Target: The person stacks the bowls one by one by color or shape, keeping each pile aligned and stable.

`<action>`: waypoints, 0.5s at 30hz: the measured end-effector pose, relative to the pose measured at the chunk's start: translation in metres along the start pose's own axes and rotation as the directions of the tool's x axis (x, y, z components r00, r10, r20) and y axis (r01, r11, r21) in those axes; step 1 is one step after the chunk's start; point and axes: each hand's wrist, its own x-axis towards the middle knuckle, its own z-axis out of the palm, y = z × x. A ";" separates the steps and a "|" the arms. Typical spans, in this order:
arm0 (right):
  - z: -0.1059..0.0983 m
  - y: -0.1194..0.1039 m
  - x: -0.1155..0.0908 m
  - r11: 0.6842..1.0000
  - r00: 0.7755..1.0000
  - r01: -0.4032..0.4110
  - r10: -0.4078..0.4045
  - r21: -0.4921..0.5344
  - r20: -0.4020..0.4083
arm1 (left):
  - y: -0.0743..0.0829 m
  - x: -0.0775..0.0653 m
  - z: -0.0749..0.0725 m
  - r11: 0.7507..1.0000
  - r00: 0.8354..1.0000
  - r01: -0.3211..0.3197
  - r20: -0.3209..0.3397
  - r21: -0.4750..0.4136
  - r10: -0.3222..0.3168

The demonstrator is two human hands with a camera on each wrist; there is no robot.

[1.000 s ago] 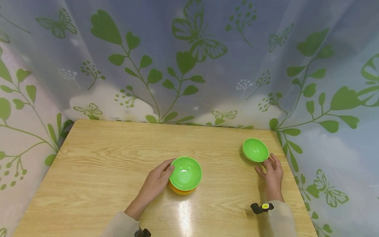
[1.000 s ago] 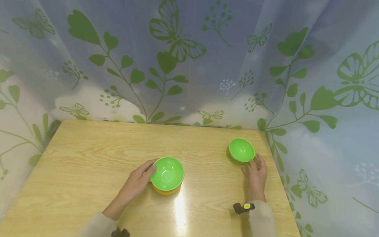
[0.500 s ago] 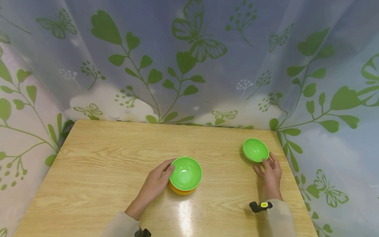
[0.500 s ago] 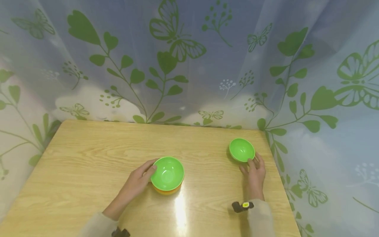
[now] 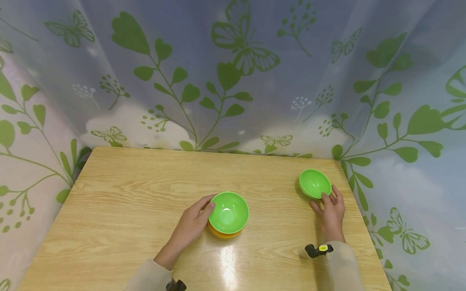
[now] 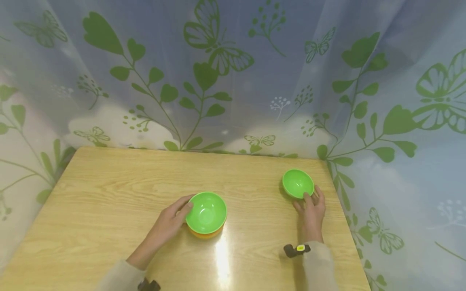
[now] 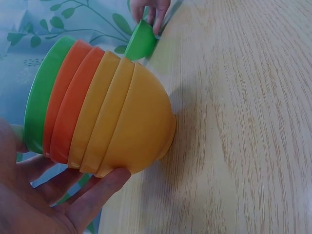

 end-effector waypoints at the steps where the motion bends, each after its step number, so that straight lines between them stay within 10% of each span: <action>1: 0.000 0.000 0.000 1.000 1.000 -0.002 0.002 0.006 -0.001 | 0.000 0.000 0.000 1.000 1.000 0.002 0.000 -0.001 -0.002; 15: 0.007 -0.005 -0.004 1.000 1.000 -0.001 0.001 0.014 -0.009 | 0.002 0.000 0.000 1.000 1.000 0.009 0.001 0.003 -0.009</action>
